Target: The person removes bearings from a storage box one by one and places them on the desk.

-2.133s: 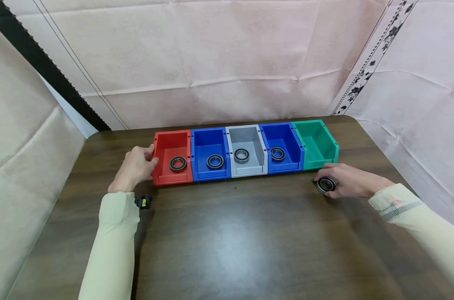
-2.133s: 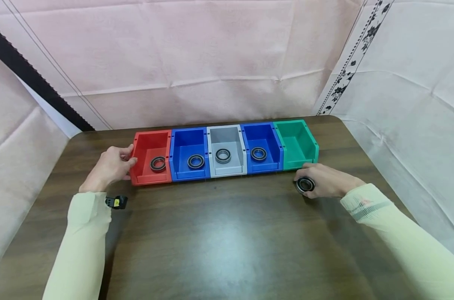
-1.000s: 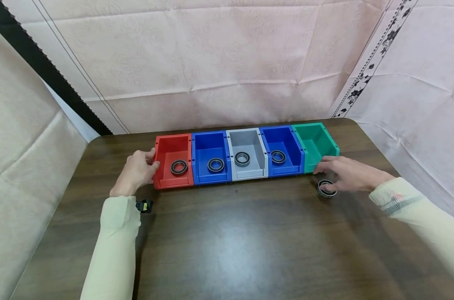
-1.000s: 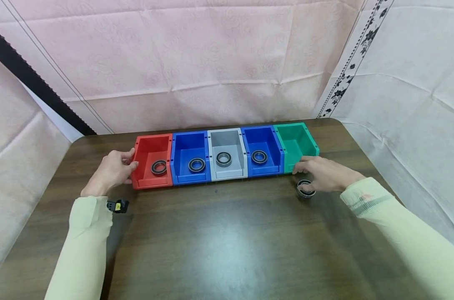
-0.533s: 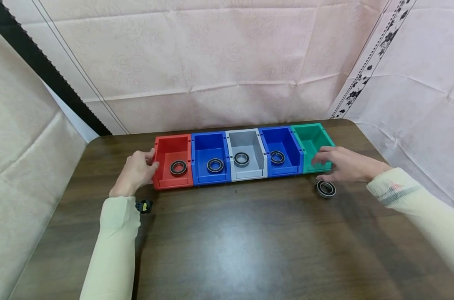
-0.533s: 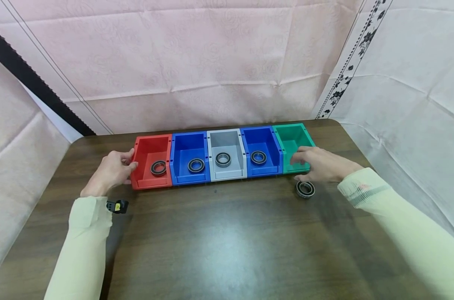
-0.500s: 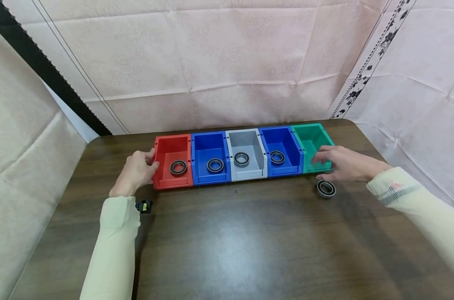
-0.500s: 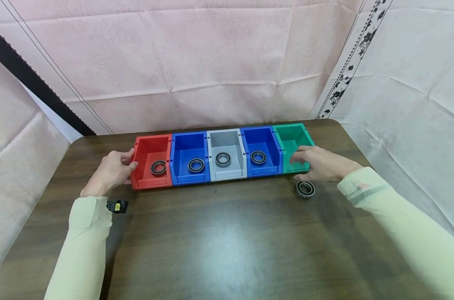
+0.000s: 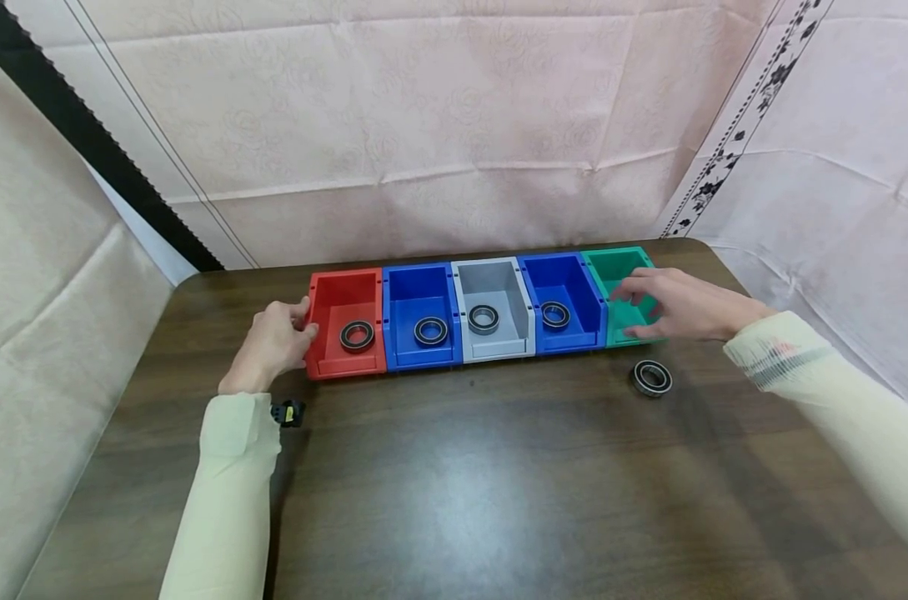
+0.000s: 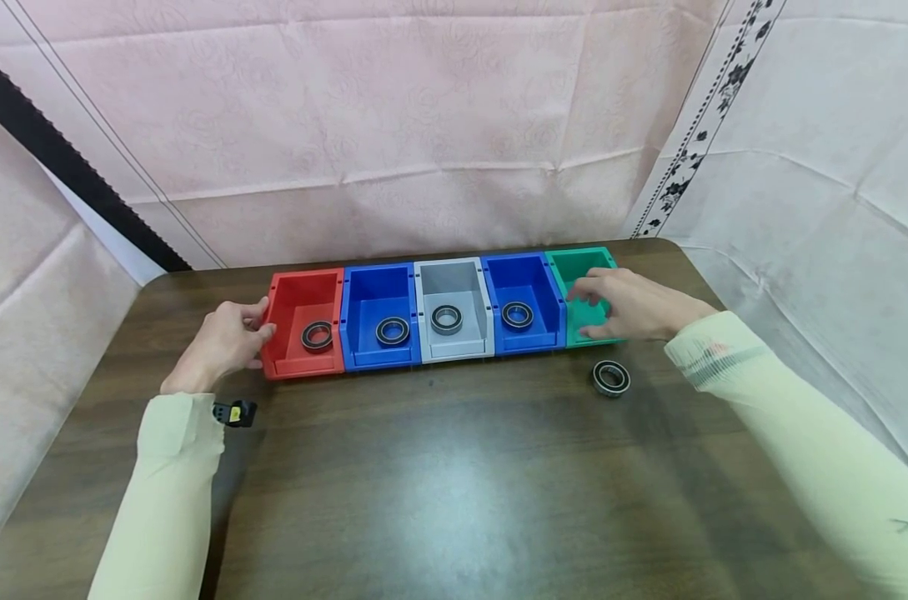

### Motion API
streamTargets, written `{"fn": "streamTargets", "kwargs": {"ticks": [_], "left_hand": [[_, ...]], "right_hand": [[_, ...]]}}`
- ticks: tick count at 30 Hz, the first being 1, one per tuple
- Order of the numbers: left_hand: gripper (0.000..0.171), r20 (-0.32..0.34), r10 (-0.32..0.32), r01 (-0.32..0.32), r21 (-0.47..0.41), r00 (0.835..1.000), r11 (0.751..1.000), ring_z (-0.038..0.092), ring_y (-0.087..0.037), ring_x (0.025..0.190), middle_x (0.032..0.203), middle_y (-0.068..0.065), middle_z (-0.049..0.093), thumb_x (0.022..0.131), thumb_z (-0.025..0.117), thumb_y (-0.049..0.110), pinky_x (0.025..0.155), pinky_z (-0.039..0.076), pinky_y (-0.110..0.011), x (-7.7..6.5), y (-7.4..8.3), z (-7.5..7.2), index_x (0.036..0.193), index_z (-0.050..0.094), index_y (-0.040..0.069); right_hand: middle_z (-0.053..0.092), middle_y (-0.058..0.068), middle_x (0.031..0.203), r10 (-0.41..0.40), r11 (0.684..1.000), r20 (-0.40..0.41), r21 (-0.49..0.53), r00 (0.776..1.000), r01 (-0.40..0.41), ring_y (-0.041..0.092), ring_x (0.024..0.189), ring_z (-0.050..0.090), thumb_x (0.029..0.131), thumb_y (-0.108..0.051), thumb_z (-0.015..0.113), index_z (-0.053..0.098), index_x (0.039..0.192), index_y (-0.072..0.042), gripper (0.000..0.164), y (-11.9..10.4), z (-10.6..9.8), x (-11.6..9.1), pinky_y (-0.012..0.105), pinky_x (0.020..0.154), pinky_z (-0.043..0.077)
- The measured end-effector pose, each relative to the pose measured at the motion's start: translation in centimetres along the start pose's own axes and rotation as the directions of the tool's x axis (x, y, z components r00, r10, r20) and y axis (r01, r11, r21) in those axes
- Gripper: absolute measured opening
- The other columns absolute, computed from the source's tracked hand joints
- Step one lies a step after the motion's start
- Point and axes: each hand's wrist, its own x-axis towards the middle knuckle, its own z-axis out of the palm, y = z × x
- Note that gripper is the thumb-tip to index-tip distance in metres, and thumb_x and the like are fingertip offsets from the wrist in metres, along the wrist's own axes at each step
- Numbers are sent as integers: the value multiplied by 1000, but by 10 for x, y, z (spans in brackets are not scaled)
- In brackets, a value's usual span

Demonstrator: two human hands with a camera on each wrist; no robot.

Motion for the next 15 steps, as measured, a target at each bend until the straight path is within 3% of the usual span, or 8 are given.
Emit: {"fn": "streamTargets", "kwargs": {"ticks": [9,15], "left_hand": [[64,-5,0,0,-3,1000,1000,64,-43,119,152,-31,44,105,55,17,95,58,-47,1,0,0,160,25,3],[65,-3,1,-1,-8,1000,1000,64,-43,119,150,-30,45,105,55,17,95,58,-47,0,-1,0,161,23,5]], "right_hand": [[64,10,119,36,999,45,21,998,-37,29,102,70,85,-17,82,68,126,-9,44,-4,-4,9,45,86,63],[63,10,122,38,999,57,10,998,-39,29,105,68,85,-17,81,68,127,-9,44,-8,-5,18,44,86,63]]}}
